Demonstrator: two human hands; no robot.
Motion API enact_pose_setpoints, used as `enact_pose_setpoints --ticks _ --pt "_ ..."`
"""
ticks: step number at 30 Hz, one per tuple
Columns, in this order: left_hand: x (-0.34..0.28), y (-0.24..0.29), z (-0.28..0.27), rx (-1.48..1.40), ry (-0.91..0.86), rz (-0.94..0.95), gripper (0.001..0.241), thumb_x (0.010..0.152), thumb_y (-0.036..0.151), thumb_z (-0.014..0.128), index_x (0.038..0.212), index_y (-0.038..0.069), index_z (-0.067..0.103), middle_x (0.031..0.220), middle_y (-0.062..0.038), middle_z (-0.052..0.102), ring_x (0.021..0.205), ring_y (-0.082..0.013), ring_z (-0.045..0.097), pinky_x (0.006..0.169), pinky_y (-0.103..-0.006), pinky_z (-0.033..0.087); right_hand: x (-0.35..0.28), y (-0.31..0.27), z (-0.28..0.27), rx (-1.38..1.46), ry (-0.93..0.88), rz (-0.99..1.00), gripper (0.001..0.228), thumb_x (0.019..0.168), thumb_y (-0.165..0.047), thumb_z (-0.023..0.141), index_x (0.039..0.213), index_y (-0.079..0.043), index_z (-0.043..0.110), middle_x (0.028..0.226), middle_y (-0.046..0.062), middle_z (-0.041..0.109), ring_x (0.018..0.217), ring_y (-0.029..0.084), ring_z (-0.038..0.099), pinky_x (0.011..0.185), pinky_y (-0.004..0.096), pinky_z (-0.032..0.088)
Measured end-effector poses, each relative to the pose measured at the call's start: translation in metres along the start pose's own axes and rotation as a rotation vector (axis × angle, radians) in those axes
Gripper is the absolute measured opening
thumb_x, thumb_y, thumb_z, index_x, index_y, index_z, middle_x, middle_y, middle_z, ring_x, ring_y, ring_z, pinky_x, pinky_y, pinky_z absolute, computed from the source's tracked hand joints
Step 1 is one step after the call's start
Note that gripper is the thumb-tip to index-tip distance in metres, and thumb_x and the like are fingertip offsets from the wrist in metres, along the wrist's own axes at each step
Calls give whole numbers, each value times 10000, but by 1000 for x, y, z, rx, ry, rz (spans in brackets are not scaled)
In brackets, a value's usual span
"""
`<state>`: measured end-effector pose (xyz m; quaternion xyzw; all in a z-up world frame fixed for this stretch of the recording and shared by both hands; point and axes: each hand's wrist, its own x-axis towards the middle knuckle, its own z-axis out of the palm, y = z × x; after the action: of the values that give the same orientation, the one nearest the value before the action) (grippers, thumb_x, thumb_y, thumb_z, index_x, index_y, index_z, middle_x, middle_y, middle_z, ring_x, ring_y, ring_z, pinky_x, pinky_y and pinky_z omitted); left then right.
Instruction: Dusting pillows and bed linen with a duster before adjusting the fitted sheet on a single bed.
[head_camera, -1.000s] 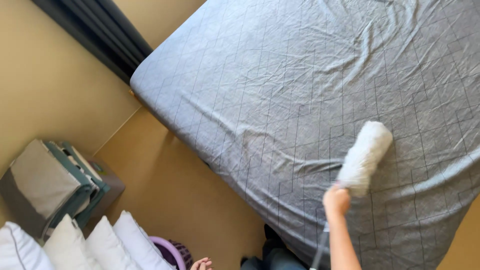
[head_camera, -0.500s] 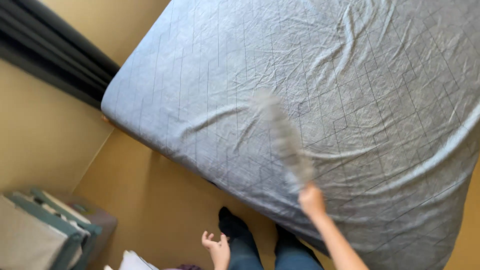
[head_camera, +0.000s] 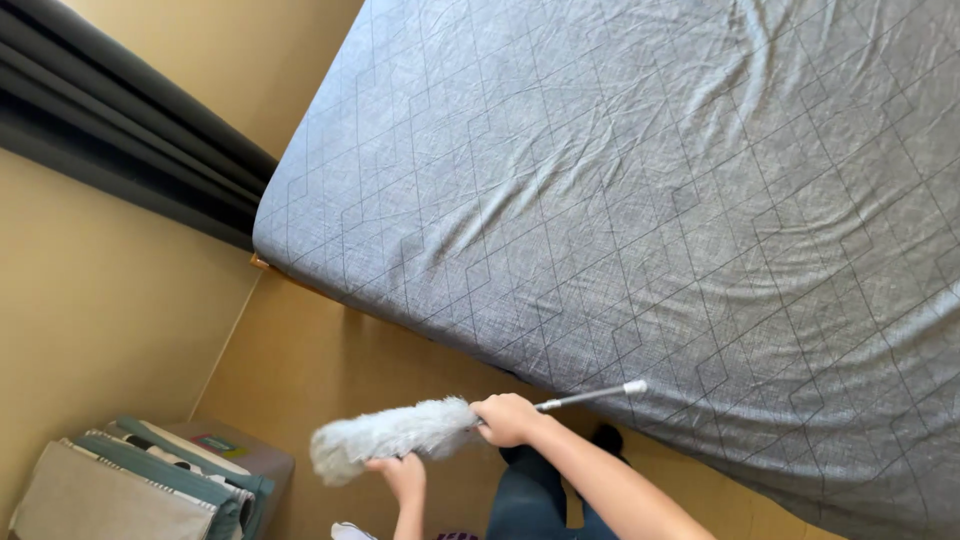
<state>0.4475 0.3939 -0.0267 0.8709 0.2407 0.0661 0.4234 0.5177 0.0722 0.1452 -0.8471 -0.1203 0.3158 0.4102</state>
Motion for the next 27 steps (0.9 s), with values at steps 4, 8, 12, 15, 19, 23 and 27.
enact_pose_setpoints --ticks 4,8,12,15,19,23,27 --pt "9 44 -20 -276 57 -167 599 994 87 527 1463 -12 168 1318 -230 515 960 -253 697 825 -352 569 -9 38 5 372 518 -12 310 814 -84 552 1083 -84 706 1029 217 738 947 381 726 807 448 573" --pt "-8 71 -6 -269 -50 -418 596 1004 116 490 1480 26 143 1352 -190 487 928 -264 695 787 -353 590 -60 189 -17 598 1092 400 191 914 -165 638 921 4 728 783 139 737 709 260 667 665 422 544" --pt "-30 76 15 -268 -151 -393 558 1017 145 492 1479 34 200 1360 -175 496 946 -241 707 748 -350 582 -118 272 -83 1212 1670 748 356 1064 -364 595 963 -40 488 668 31 550 477 124 476 394 299 365" --pt "-29 87 30 -320 -218 -347 554 1008 159 497 1473 36 224 1356 -165 499 930 -232 719 722 -342 580 -74 299 -100 1293 1906 839 309 1069 -328 523 1083 -35 426 761 47 591 481 115 532 360 284 417" --pt "-30 111 41 -283 -336 -298 584 994 185 506 1489 52 226 1360 -142 489 933 -236 734 747 -356 596 70 303 2 528 1351 878 225 970 -134 489 1036 73 548 911 264 653 855 388 655 767 512 517" --pt "3 106 43 -163 -331 -44 602 1005 211 507 1506 24 230 1342 -155 510 968 -249 721 844 -370 568 116 66 0 171 403 399 299 840 -103 551 1088 -1 683 1071 292 699 1038 453 689 917 489 555" --pt "42 145 47 -587 -170 -368 605 1056 408 416 1500 -1 366 1310 -160 593 1050 -242 677 877 -387 546 119 -38 -38 -173 -217 -75 313 795 -109 611 1082 -50 721 1066 227 724 1022 410 697 860 510 557"
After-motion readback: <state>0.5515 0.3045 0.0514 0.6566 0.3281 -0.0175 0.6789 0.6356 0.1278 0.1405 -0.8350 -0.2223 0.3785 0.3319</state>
